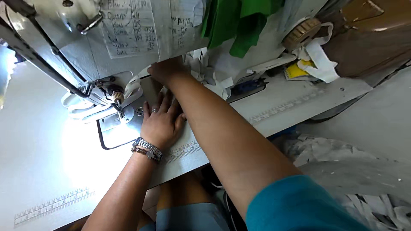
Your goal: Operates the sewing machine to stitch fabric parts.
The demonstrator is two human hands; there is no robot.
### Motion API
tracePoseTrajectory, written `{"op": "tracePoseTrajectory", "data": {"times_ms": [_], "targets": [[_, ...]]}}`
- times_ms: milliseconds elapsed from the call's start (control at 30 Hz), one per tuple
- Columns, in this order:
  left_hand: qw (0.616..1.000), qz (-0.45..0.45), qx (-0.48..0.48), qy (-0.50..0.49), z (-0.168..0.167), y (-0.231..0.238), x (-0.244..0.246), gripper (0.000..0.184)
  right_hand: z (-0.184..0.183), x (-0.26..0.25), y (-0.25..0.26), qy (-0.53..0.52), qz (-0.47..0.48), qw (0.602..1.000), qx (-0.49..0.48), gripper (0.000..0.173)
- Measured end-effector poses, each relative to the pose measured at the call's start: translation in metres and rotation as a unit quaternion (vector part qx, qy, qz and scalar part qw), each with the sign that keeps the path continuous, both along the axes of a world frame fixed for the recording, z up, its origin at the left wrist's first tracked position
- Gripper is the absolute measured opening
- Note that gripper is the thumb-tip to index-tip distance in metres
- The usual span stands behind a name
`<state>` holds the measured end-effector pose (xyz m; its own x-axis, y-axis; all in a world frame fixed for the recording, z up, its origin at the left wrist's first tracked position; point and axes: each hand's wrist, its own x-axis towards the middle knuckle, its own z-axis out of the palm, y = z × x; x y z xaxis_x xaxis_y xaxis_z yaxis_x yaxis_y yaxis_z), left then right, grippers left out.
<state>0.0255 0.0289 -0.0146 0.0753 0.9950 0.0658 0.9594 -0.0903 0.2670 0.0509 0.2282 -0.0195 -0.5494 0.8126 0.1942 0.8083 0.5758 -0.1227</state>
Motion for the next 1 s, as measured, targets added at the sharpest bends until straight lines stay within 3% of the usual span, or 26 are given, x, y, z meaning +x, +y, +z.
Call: {"op": "tracePoseTrajectory", "data": {"times_ms": [67, 200, 300, 367, 400, 433, 467, 533, 567, 767, 833, 933, 967, 1000], "targets": [[1.000, 0.000, 0.014, 0.003, -0.002, 0.001, -0.001, 0.058, 0.000, -0.003, -0.001, 0.015, -0.023, 0.999, -0.036, 0.058], [1.000, 0.002, 0.004, 0.004, -0.002, 0.002, -0.001, 0.061, -0.005, -0.002, -0.003, 0.062, 0.004, 0.998, 0.023, 0.046], [1.000, 0.003, -0.002, -0.007, -0.002, 0.002, -0.002, 0.060, -0.001, 0.001, 0.003, 0.046, -0.008, 0.999, -0.025, 0.054], [1.000, 0.002, -0.002, -0.010, -0.004, 0.002, -0.002, 0.061, -0.003, 0.007, -0.001, 0.137, -0.005, 0.989, -0.058, 0.051], [1.000, 0.002, -0.008, -0.009, -0.003, 0.002, -0.002, 0.061, -0.006, 0.012, -0.011, 0.236, 0.004, 0.967, -0.090, 0.044], [1.000, 0.001, -0.009, -0.010, -0.003, 0.002, -0.002, 0.061, -0.011, 0.019, -0.023, 0.367, 0.026, 0.920, -0.133, 0.033], [1.000, 0.001, -0.009, -0.011, -0.003, 0.003, -0.002, 0.060, -0.013, 0.025, -0.035, 0.494, 0.071, 0.851, -0.166, 0.021], [1.000, 0.001, -0.006, -0.015, -0.003, 0.002, -0.003, 0.057, -0.010, 0.050, -0.057, 0.614, 0.183, 0.732, -0.233, 0.018], [1.000, 0.001, -0.015, -0.015, -0.001, 0.001, -0.003, 0.057, -0.007, 0.066, -0.065, 0.629, 0.222, 0.702, -0.251, 0.020], [0.999, 0.005, -0.045, -0.010, 0.007, 0.001, 0.000, 0.057, 0.038, 0.158, -0.107, 0.638, 0.382, 0.612, -0.268, 0.023], [0.999, 0.004, -0.046, -0.018, 0.009, 0.000, 0.000, 0.055, 0.073, 0.162, -0.142, 0.704, 0.357, 0.556, -0.261, 0.015], [0.995, -0.019, 0.047, -0.086, 0.007, -0.010, -0.003, 0.055, 0.104, 0.169, -0.159, 0.765, 0.390, 0.437, -0.268, 0.005], [0.991, -0.024, 0.088, -0.103, 0.006, -0.017, -0.005, 0.050, 0.098, 0.179, -0.147, 0.733, 0.435, 0.424, -0.306, 0.014], [0.982, -0.020, 0.139, -0.122, 0.004, -0.027, -0.009, 0.040, 0.084, 0.192, -0.127, 0.662, 0.482, 0.441, -0.367, 0.021]]}}
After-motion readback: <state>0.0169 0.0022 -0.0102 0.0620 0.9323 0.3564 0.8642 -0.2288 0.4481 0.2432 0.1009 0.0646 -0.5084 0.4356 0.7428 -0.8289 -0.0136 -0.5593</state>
